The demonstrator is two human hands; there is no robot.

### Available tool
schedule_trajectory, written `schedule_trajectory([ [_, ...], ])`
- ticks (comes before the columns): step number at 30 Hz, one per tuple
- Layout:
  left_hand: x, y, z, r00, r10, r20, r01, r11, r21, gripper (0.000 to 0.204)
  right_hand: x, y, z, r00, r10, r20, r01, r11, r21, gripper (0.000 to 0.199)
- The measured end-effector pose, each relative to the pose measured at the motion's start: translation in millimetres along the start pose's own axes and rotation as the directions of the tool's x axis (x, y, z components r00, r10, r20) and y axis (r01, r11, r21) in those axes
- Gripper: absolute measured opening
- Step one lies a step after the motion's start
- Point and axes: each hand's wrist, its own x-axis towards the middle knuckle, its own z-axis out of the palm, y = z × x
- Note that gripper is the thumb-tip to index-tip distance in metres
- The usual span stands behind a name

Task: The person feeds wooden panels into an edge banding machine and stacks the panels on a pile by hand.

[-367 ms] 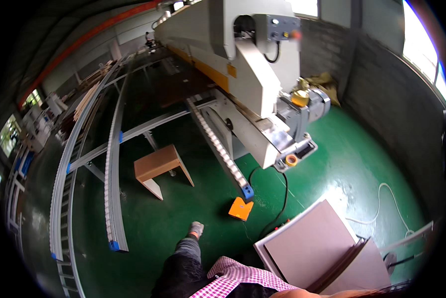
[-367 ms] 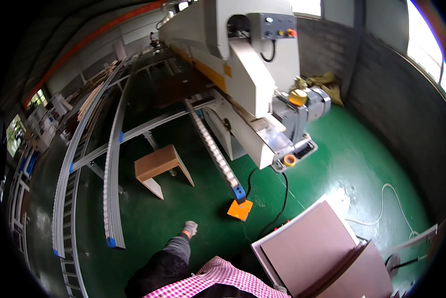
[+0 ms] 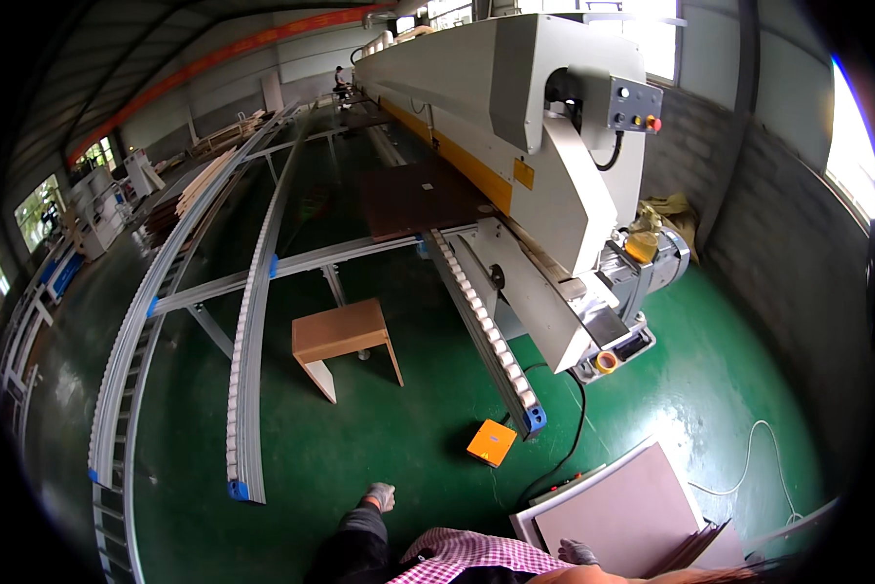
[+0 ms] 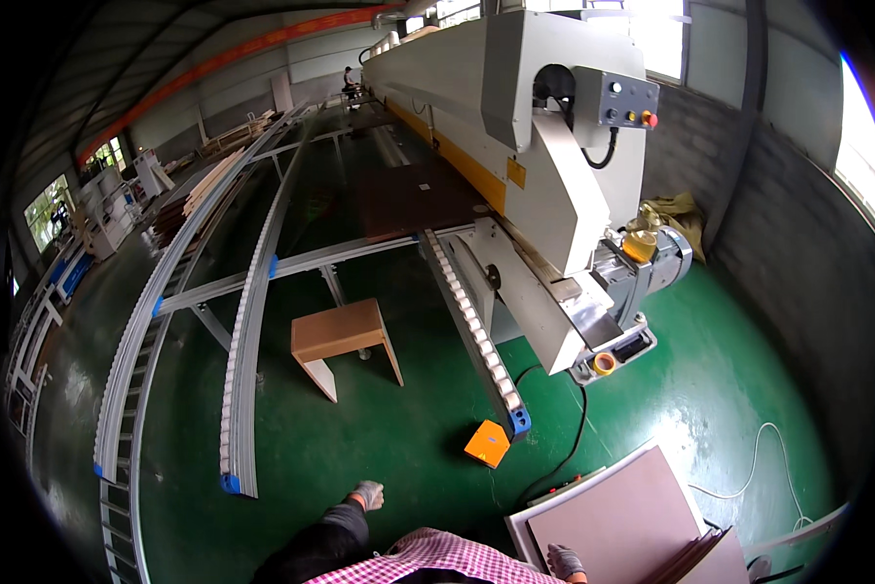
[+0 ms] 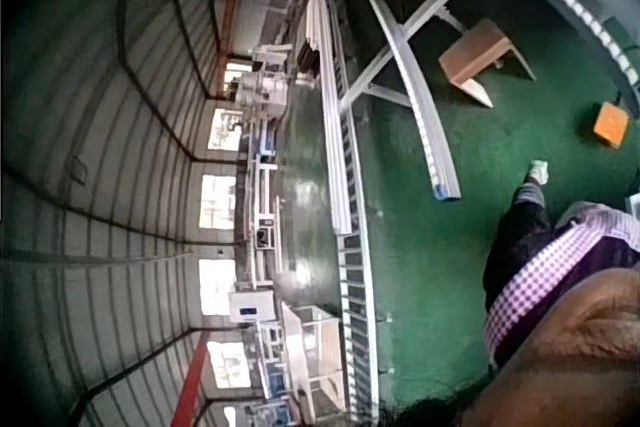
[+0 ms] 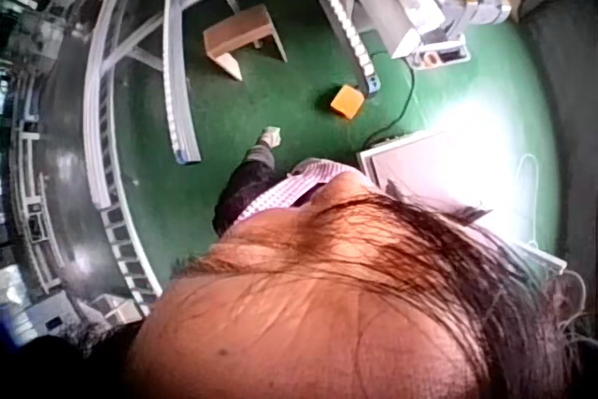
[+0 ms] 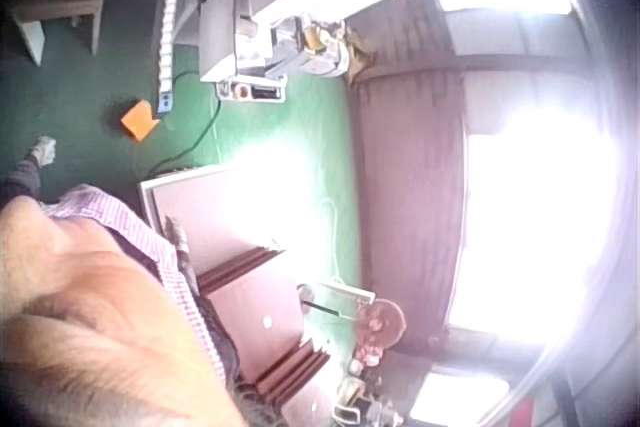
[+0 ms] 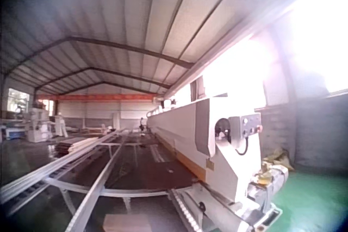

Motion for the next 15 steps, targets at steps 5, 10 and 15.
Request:
schedule_trajectory([
  [5,-8,-27,14,0.989,-0.122,0.078,0.136,0.969,-0.207,0.022,-118,-121,124,0.959,-0.114,0.261,0.114,0.993,0.014,0.032],
  [10,-14,-2,21,0.993,-0.024,0.115,0.045,0.982,-0.184,0.026,-102,-138,150,0.881,-0.223,0.417,0.289,0.952,-0.102,0.036],
  [15,84,-51,-20,0.741,0.671,0.023,-0.236,0.229,0.944,0.024,-118,-211,218,0.864,-0.105,0.493,0.067,0.993,0.094,0.049],
])
